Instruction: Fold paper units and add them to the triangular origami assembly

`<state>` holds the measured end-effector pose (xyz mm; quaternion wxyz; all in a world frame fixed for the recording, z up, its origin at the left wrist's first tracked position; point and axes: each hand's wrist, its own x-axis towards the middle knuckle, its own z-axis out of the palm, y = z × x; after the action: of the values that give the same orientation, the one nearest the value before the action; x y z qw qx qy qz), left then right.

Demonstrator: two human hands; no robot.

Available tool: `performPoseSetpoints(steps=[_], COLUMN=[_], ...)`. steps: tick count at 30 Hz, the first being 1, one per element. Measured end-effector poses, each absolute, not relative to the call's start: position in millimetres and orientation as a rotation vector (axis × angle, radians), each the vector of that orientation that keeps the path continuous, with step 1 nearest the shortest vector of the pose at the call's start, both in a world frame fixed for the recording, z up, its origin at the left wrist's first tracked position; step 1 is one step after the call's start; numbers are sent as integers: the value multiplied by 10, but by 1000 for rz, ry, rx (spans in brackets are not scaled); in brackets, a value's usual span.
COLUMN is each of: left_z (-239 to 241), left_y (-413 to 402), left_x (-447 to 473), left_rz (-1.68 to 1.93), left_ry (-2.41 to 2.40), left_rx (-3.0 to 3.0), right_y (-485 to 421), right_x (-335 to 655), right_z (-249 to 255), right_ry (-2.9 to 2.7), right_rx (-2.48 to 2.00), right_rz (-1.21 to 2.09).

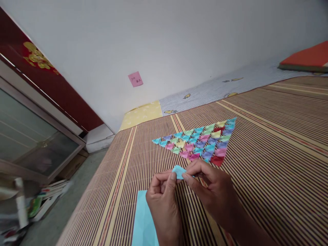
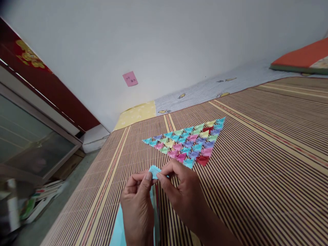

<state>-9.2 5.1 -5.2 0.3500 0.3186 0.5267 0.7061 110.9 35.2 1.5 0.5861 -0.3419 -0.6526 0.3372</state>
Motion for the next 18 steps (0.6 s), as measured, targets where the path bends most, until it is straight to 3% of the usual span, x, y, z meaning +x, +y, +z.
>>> performPoseSetpoints(steps=[7, 12, 18], left_z=[-35, -30, 14], left_y=[29, 44, 52], left_x=[-58, -37, -59], left_rz=[1816, 1820, 1642], left_ry=[1482, 1477, 1322], left_rx=[889, 958, 949], right_y=[346, 374, 377], right_x=[1100, 1118, 1147], right_z=[-4, 11, 47], right_ry=[-1517, -1500, -1591], right_rx=[-845, -840, -887], right_rz=[770, 1009, 837])
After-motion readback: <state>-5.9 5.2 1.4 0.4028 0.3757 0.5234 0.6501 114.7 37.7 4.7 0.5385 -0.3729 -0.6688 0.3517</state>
